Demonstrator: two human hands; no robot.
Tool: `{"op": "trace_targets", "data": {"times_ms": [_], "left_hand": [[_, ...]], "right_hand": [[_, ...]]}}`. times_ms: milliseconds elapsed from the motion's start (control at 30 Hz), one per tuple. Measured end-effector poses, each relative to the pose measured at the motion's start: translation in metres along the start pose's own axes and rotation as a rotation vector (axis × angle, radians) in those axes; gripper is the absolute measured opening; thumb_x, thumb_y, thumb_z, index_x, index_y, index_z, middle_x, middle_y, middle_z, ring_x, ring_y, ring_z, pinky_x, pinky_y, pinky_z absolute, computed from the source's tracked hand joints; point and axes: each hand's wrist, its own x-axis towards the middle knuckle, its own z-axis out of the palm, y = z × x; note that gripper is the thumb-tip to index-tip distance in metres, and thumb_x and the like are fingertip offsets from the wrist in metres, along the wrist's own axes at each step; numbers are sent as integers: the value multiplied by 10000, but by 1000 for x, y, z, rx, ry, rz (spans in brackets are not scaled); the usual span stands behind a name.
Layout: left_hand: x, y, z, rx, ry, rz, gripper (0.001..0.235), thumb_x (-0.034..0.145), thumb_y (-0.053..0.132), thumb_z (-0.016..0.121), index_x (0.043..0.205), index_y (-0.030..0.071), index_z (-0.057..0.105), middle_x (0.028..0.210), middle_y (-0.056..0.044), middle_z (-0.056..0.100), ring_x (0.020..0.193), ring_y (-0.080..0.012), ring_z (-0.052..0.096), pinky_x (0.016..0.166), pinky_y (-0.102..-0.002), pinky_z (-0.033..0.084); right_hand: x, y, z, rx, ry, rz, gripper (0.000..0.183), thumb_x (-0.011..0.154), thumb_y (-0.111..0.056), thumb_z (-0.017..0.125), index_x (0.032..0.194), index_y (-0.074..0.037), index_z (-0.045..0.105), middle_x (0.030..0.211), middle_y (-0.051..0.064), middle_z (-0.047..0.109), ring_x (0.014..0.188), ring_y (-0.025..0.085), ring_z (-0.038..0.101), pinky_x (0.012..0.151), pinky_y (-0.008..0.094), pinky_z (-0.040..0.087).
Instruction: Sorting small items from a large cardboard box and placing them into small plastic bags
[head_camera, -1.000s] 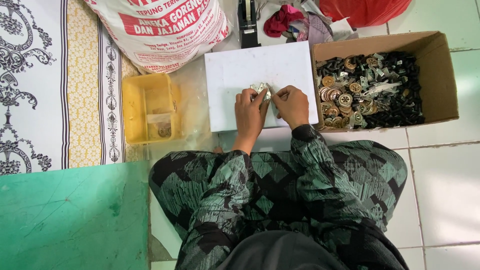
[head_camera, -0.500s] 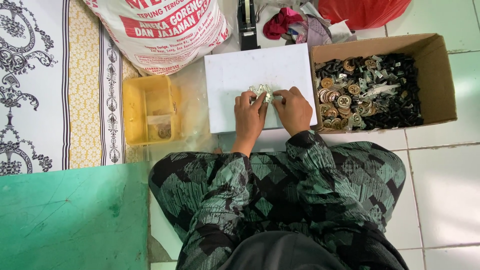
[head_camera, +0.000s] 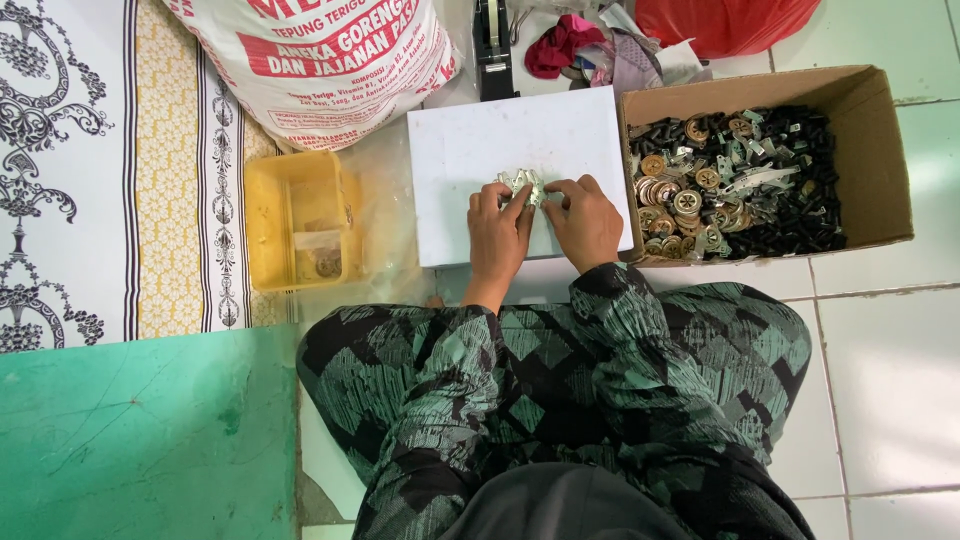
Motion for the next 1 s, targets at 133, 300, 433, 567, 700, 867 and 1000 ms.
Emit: {"op": "trace_targets", "data": {"times_ms": [133, 300, 433, 567, 700, 867, 1000], "left_hand": [[0, 1, 0, -1, -7, -13, 228, 985, 235, 679, 1199, 172, 727, 1072, -15, 481, 994, -252, 531, 813, -397, 491], [1, 1, -1, -18, -7, -9, 234, 979, 240, 687, 1197, 166, 732, 1058, -18, 479, 979, -254, 525, 812, -391, 484], [2, 1, -2, -30, 0, -6, 238, 967, 241, 705, 1195, 177, 729, 1053, -5, 474, 973, -245, 519, 818, -384, 484], [12, 14, -16, -150, -4, -63, 247, 1019, 199, 653, 1259, 162, 701, 1065, -10, 468, 946, -239, 500, 844, -366, 476], [30, 42, -26, -172, -32, -11, 241, 1074, 259, 572, 1272, 196, 694, 1071, 5, 466, 931, -193, 476, 860, -355, 456], [65, 94, -3, -281, -99, 34, 233, 1070, 307, 572, 1263, 255, 692, 1050, 40, 483, 933, -175, 487, 862, -374, 444], [85, 127, 55, -344, -286, 43, 250, 1038, 269, 595, 1264, 291, 700, 1051, 73, 527, 962, -150, 535, 870, -346, 446]], "right_hand": [[0, 0, 0, 1, 4, 1, 175, 939, -207, 778, 1107, -164, 767, 859, 34, 568, 741, 255, 685, 651, 373, 563], [0, -2, -4, 6, -26, 4, 202, 947, -201, 765, 1142, -145, 755, 886, 58, 583, 767, 265, 694, 664, 373, 573], [2, 1, -9, 12, -53, 9, 224, 936, -193, 767, 1155, -145, 748, 881, 49, 592, 766, 252, 698, 664, 365, 574], [6, 21, -16, 187, -149, -6, 277, 960, -226, 751, 1222, -144, 714, 888, 40, 597, 790, 238, 693, 686, 365, 579], [8, 41, -53, 291, -175, 1, 249, 972, -167, 731, 1211, -96, 720, 886, 103, 642, 798, 277, 695, 675, 425, 583], [18, 102, -105, 289, -65, 46, 227, 1027, -100, 665, 1240, -36, 711, 904, 148, 653, 834, 321, 688, 656, 455, 567], [21, 169, -133, 142, 90, 126, 196, 1065, -87, 670, 1239, -1, 700, 914, 154, 644, 863, 357, 688, 631, 483, 555]]}}
